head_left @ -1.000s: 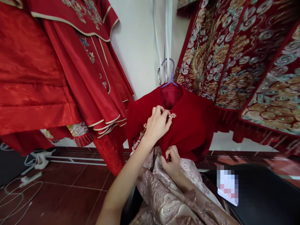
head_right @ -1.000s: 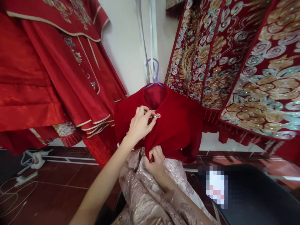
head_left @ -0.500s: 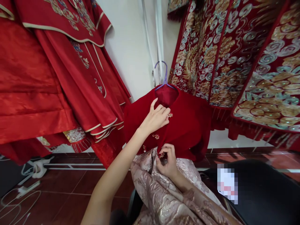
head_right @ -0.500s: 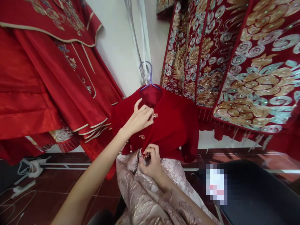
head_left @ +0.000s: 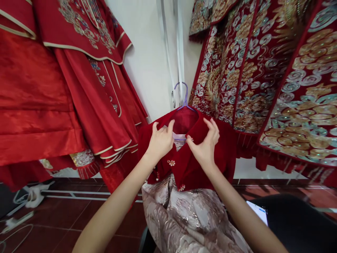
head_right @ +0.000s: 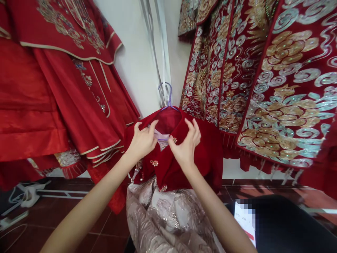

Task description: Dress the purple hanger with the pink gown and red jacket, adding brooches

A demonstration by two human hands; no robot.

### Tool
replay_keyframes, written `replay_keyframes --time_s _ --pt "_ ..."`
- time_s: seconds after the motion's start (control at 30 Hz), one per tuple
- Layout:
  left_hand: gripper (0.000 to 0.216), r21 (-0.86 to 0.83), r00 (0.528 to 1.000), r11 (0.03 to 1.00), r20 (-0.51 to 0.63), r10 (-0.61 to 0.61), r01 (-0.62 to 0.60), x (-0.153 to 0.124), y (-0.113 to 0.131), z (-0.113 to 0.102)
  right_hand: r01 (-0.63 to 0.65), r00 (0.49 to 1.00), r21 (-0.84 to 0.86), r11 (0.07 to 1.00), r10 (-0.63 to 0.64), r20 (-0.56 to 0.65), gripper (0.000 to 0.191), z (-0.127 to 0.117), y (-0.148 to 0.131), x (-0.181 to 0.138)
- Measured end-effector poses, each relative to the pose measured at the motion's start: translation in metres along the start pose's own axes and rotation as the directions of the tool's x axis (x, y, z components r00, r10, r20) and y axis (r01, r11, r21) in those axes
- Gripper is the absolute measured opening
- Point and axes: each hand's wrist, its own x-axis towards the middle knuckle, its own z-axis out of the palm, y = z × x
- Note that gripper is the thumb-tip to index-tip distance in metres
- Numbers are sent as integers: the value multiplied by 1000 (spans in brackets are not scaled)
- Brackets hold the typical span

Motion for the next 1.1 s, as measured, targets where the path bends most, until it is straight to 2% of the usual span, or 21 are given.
replay_keyframes --time_s 0.07,0.13,0.23,0.33,0.43,0.53,0.63,0.7,0.8,0.9,1.0,1.1 --pt "59 59 997 995 -3 -75 75 -3 -3 0 7 994 -71 997 1 108 85 7 4 21" --pt "60 102 993 988 -7 -115 115 -8 -5 0 35 975 -139 990 -4 221 95 7 11 29" --pt "60 161 991 978 6 -132 129 -19 -9 -2 102 945 -223 970 -24 326 100 -10 27 32" --pt "64 184 992 975 -3 -130 128 -32 -18 2 176 928 -265 948 -71 366 98 -37 55 46" --pt "68 141 997 987 -49 -66 73 -46 -36 15 221 901 -254 942 -97 424 86 -61 90 67" --pt "67 122 992 992 -125 5 11 -58 -56 31 188 886 -300 935 -29 463 73 -74 119 80" --pt "57 114 978 990 -201 -58 82 -66 -70 39 199 848 -331 923 7 530 73 -74 133 80" --pt "55 66 974 983 -162 -161 173 -67 -72 37 211 825 -340 917 19 565 69 -71 135 77" --pt "60 27 943 942 -28 -333 334 -58 -73 24 202 831 -374 905 44 555 59 -66 133 80" --pt "64 41 898 900 61 -436 434 -42 -81 5 187 848 -405 895 62 527 50 -65 127 95" --pt "66 -2 888 893 105 -447 450 -30 -100 -4 176 874 -359 917 23 485 47 -67 124 115" --pt "67 -174 910 896 152 -385 408 -33 -121 3 159 921 -340 927 -15 389 44 -67 131 131"
